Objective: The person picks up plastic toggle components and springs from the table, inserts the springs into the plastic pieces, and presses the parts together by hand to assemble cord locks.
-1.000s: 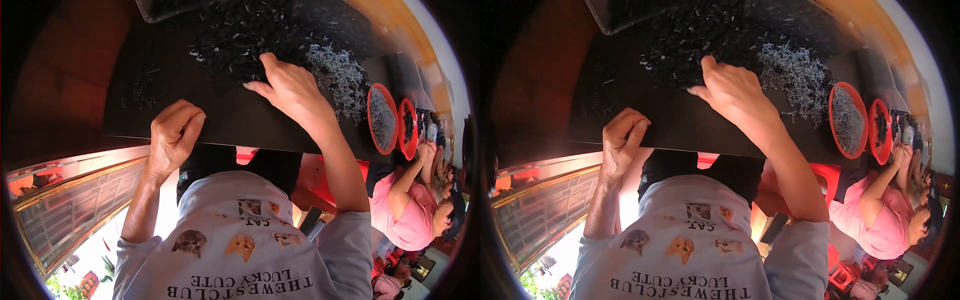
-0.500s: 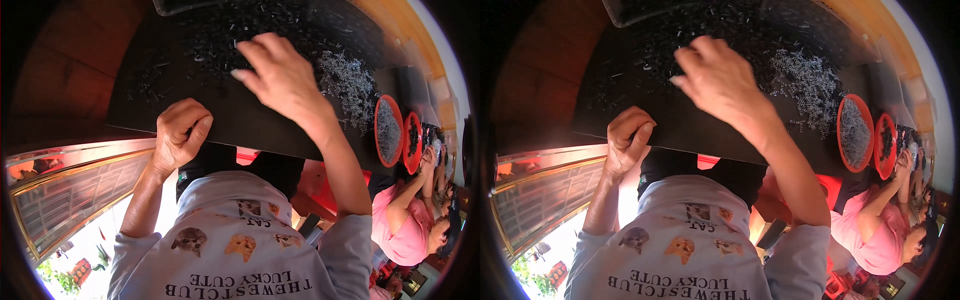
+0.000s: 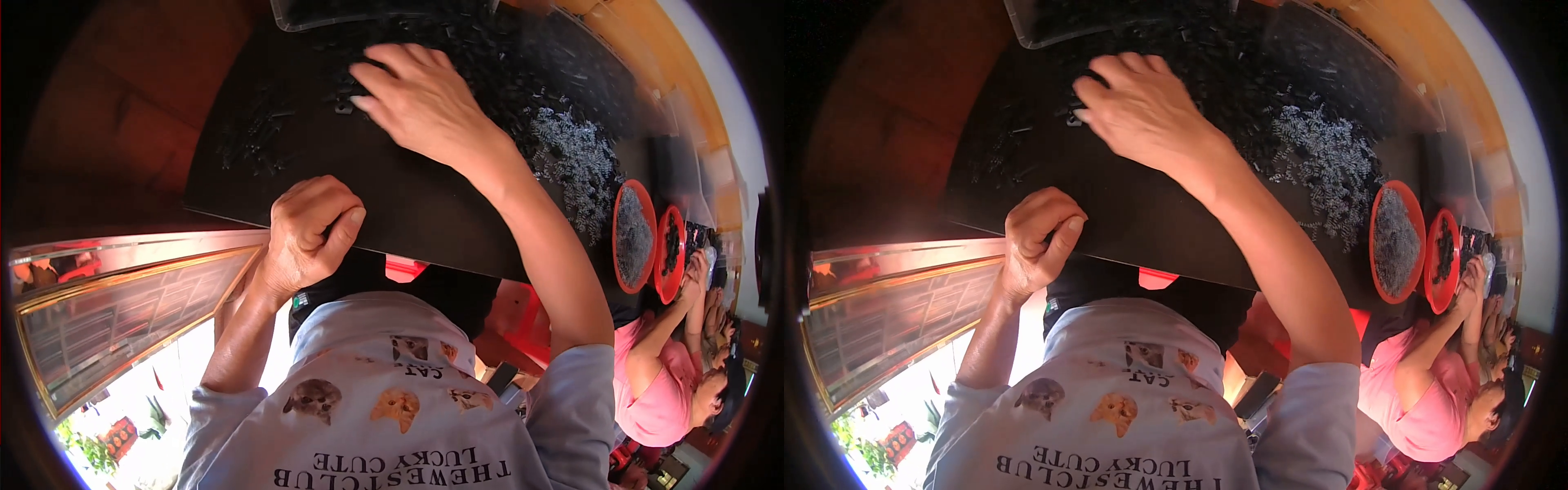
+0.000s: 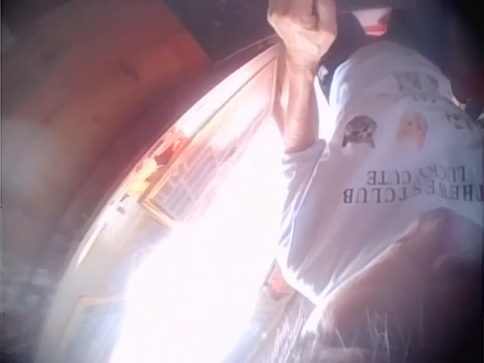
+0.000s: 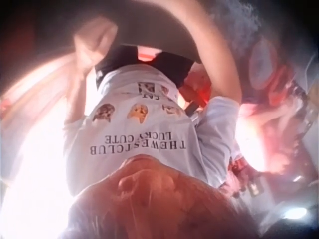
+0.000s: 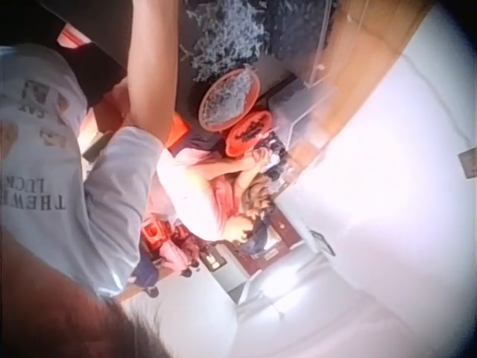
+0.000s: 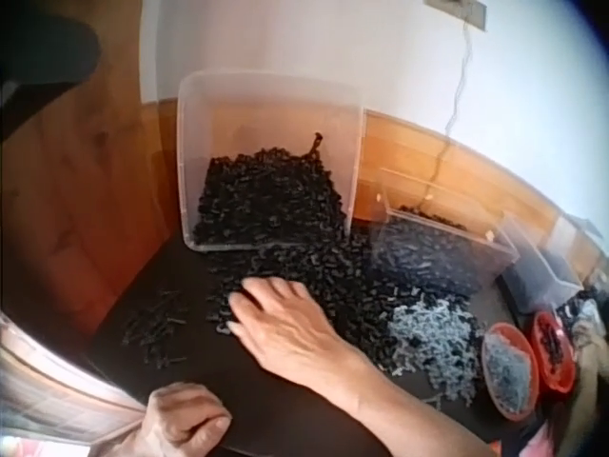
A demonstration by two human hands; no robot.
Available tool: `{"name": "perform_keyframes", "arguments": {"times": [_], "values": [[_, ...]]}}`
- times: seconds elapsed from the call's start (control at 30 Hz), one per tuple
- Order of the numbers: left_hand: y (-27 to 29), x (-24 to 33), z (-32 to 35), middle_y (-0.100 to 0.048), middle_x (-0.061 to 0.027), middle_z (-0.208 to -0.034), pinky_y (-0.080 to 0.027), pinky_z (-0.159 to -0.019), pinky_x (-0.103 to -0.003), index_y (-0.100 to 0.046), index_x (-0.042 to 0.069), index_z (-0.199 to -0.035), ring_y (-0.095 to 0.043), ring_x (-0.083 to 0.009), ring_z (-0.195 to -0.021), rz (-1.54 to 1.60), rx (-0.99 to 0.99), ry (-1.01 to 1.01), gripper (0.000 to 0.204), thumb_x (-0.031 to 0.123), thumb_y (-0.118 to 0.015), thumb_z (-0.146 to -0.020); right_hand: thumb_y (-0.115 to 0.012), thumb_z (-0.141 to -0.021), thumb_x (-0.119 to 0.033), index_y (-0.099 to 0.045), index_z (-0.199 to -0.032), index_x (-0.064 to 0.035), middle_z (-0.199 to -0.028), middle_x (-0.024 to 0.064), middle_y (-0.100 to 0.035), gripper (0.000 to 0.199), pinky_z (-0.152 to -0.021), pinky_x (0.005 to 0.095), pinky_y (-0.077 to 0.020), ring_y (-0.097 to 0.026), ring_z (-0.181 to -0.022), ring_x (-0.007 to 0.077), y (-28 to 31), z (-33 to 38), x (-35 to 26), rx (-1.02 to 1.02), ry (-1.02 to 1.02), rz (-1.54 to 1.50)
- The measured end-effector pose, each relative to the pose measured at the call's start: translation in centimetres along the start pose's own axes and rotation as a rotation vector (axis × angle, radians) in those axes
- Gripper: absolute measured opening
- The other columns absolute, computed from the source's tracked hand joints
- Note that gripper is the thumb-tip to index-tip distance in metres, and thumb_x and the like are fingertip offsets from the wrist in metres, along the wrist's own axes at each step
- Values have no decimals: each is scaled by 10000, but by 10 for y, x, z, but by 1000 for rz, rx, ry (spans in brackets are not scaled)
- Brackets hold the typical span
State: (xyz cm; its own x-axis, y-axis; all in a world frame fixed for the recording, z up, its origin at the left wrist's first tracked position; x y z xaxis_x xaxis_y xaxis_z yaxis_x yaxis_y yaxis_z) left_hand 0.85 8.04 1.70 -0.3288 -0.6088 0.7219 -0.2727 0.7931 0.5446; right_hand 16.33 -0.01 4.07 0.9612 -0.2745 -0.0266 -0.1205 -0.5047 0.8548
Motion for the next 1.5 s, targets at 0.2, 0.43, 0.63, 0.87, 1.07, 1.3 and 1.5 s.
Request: {"name": "perform_keyframes", "arguments": {"times": [0.2, 0.43, 0.63, 0.87, 1.07, 1.3, 1.5], "values": [[1, -1, -1, -594, -110, -723, -467, -620, -355, -619, -7, -763, -588, -278, -651, -5, 46, -8, 64, 36, -650, -800, -621, -892, -310, -655, -1087, -103, -1119, 63, -606, 287, -916, 407, -416, -544, -1092, 253, -36, -34, -10, -124, 21, 11], [5, -2, -2, -597, -103, -722, -468, -611, -353, -624, 3, -760, -593, -271, -645, -32, 59, -5, 56, 40, -658, -786, -673, -856, -243, -648, -1064, -96, -1017, 50, -616, 256, -857, 410, -458, -585, -979, 259, 13, 5, 26, -59, -5, -10], [2, -2, -3, -619, -134, -754, -466, -643, -364, -631, -16, -792, -599, -288, -686, -11, -19, 9, 103, 84, -625, -814, -732, -806, -307, -632, -1021, -72, -877, 68, -565, 334, -666, 374, -542, -635, -827, 258, 49, 59, 24, -210, -221, 31], [3, 1, -5, -611, -100, -732, -467, -602, -348, -631, 8, -765, -603, -262, -649, -47, 23, -41, 53, 42, -666, -786, -667, -850, -163, -615, -852, -60, -859, 63, -569, 116, -627, 369, -546, -649, -817, 236, 30, 51, 42, -160, -258, 92], [4, 0, -4, -614, -98, -736, -469, -604, -346, -634, 9, -771, -605, -260, -651, -51, 34, -34, 46, 40, -663, -789, -636, -870, -71, -631, -956, -45, -888, 77, -576, 90, -640, 374, -504, -626, -748, 287, 49, 62, 23, -220, -305, -179], [3, 1, -4, -608, -103, -735, -469, -603, -342, -631, -5, -780, -600, -264, -651, -40, 17, -32, 30, 15, -649, -793, -662, -843, -66, -647, -975, -62, -899, 66, -558, 132, -639, 371, -508, -627, -755, 269, 27, 49, 0, -228, -264, -247], [9, 7, 1, -613, -120, -755, -482, -620, -346, -633, -23, -802, -606, -265, -681, 0, 42, 39, 16, -7, -637, -805, -673, -825, -77, -636, -946, -43, -917, 65, -544, 131, -640, 380, -518, -632, -776, 262, 19, 44, -2, -353, -184, -22]]}}
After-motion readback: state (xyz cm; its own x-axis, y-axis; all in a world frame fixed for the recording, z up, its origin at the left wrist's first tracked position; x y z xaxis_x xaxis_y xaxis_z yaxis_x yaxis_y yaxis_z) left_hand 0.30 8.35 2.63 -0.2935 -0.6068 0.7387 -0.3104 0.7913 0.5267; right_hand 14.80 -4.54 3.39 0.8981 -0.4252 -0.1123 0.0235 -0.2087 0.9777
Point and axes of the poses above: each hand's wrist, its own z-axis away from the middle knuckle, its own y-axis out of the back of the hand, x = y × z, the point moved 5 cm from there along -z, towards the middle knuckle
